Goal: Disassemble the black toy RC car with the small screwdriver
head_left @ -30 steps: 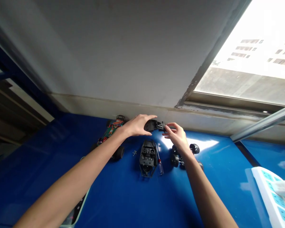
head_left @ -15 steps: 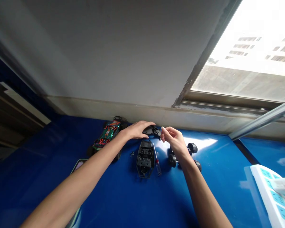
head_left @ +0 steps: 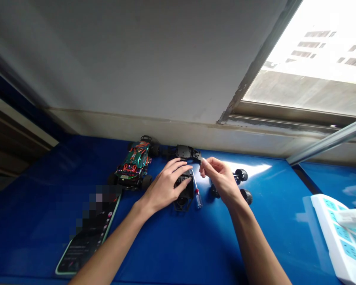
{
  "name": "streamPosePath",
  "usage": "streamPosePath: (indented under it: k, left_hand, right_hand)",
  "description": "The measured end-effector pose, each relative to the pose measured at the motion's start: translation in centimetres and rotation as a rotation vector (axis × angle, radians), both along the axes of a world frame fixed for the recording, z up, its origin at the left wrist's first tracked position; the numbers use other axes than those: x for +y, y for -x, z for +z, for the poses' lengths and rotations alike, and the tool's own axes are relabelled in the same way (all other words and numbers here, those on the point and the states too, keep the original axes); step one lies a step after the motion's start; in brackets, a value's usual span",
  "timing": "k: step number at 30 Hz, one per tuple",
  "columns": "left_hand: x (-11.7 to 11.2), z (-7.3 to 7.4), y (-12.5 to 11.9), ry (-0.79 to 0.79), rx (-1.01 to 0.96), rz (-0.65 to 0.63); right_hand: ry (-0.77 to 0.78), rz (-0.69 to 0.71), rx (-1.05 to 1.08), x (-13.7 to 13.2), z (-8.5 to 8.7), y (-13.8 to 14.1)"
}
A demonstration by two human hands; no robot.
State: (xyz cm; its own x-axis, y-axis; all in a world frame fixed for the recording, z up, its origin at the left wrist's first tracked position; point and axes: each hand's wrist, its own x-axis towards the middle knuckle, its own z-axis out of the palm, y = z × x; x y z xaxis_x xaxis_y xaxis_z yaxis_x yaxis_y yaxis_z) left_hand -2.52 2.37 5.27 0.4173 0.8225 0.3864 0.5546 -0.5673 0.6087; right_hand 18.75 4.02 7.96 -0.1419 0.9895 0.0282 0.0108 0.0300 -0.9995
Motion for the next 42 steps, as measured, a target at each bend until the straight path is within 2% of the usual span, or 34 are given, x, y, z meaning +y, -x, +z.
streamPosePath:
  k: [14,18,26,31,37,42]
  left_hand:
    - [-2.1,-1.7,1.1,0.04,0.082,-0.039]
    - [-2.2,-2.1,1.4,0.036,0.083,-0.062]
    - [-2.1,-2.4,1.4,0.025,0.072,-0.022]
    - [-2.0,-2.2,1.4,0.024,0.036,-0.021]
    - [-2.1,-1.2,1.3,0.033,0.001,-0.024]
    - [-2.5,-0.7,1.2,0.042,-0.035,0.034]
  right_hand:
    - [-0.031,-0.013,-0.124,-1.3,-0.9,0.8]
    - [-0.075,-0.042,-0.211,-1.8,-1.5,0.8]
    - [-0.153,-0.036,-0.314,-2.0,-1.9,1.2]
    - [-0.187,-0.068,-0.353,-2.0,-1.9,0.8]
    - [-0.217,-0.11,-0.461,-2.1,-1.9,0.6]
    - [-0.265,-0.125,-0.45,-2.2,-1.8,0.9]
